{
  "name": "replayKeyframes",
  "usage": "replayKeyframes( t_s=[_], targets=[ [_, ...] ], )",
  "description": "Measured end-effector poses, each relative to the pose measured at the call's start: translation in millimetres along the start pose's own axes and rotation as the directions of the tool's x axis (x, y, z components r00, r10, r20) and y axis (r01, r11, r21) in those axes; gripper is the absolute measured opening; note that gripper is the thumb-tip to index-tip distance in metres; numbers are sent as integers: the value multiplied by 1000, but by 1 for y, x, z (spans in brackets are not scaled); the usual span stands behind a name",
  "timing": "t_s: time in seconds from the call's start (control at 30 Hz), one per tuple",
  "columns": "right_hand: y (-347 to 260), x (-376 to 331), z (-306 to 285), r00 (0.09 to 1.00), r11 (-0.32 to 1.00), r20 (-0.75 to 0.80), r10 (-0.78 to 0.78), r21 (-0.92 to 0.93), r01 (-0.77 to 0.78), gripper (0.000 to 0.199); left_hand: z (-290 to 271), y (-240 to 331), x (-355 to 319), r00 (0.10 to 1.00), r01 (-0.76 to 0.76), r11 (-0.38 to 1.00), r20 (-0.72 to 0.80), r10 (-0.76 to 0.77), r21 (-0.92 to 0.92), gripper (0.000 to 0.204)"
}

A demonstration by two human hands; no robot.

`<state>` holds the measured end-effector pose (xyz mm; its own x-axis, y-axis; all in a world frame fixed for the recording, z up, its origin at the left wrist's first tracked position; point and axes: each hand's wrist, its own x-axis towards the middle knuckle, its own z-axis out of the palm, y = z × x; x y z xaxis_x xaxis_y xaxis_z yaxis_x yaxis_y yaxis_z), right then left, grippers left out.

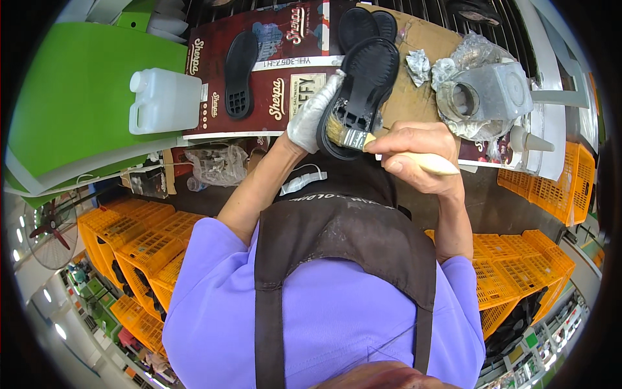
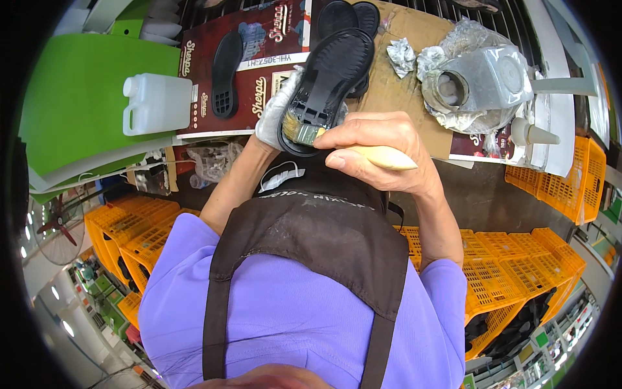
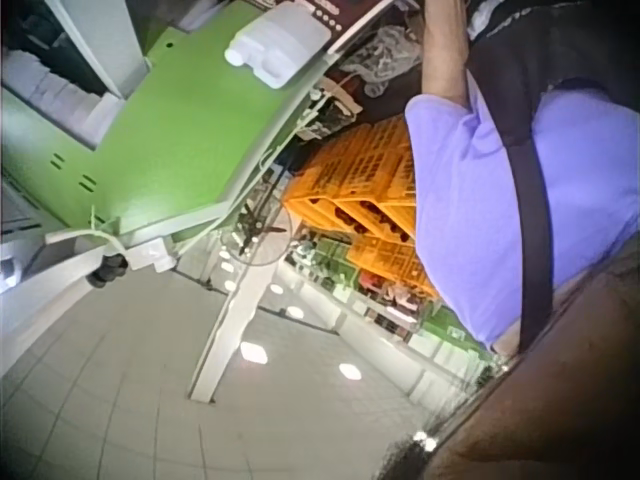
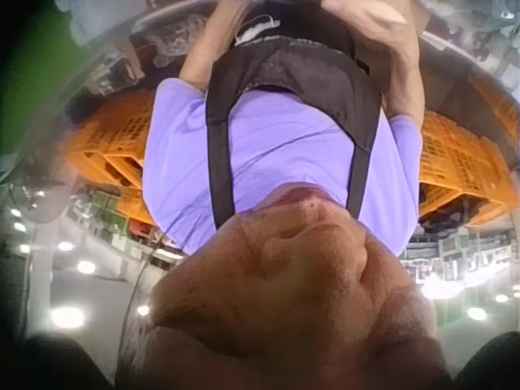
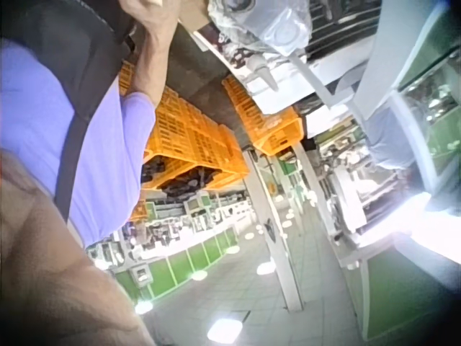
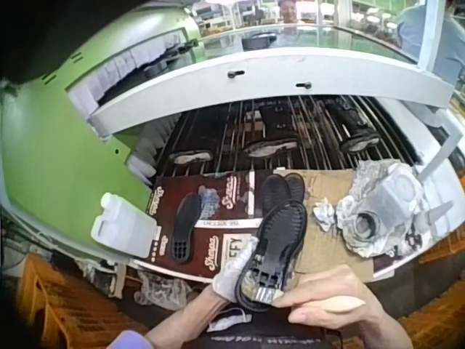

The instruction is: The person uses a brush to apply a white adhesive substance to the bottom of black shoe soles. They repeatedly dip the brush into a container and spread the glue across the textured surface of the soles, handling them one at a time on a workbench.

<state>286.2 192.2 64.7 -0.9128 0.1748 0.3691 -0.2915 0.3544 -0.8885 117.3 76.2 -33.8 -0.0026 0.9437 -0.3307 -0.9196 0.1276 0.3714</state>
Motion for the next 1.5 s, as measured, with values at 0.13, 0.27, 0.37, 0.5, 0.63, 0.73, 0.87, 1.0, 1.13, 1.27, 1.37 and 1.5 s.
replayKeyframes(
  t_s=[0.13,0.27,0.37,0.5,0.63,0.73,0.87,1.0,1.13,1.27,1.37,1.5],
  targets=[
    [2,2,0,999,999,33,-13,30,12,30,16,0,-2,997,75,988,-6,-76,-138,44],
    [0,5,-2,996,997,93,-14,72,8,31,2,-5,1,980,199,955,70,-188,-218,39],
    [1,10,-4,985,995,172,-18,101,1,29,4,-4,-1,991,133,988,20,-135,85,33],
    [6,17,-11,965,990,261,-37,140,1,27,9,1,-3,950,243,957,162,-268,159,29],
    [11,24,-17,929,977,370,3,196,-81,26,4,5,3,815,502,858,272,-511,108,26],
    [11,31,-23,876,964,481,35,215,-156,14,7,2,3,822,535,828,122,-556,168,25],
    [17,31,-22,853,938,517,72,255,-234,23,-1,3,6,791,524,792,166,-589,313,25],
    [12,42,-33,735,928,663,143,168,-333,17,-14,1,8,839,406,824,195,-507,395,28],
    [4,42,-61,701,949,681,214,26,-315,19,8,13,0,827,545,813,29,-562,204,35],
    [0,15,-65,944,967,256,209,92,-239,26,23,20,-5,864,503,846,-70,-499,175,48],
    [5,12,-44,943,937,209,257,185,-297,21,21,19,-11,938,345,938,-38,-343,30,46],
    [22,-6,-26,905,889,-57,421,222,-399,12,27,20,-13,966,256,965,-37,-255,60,52]
  ],
)
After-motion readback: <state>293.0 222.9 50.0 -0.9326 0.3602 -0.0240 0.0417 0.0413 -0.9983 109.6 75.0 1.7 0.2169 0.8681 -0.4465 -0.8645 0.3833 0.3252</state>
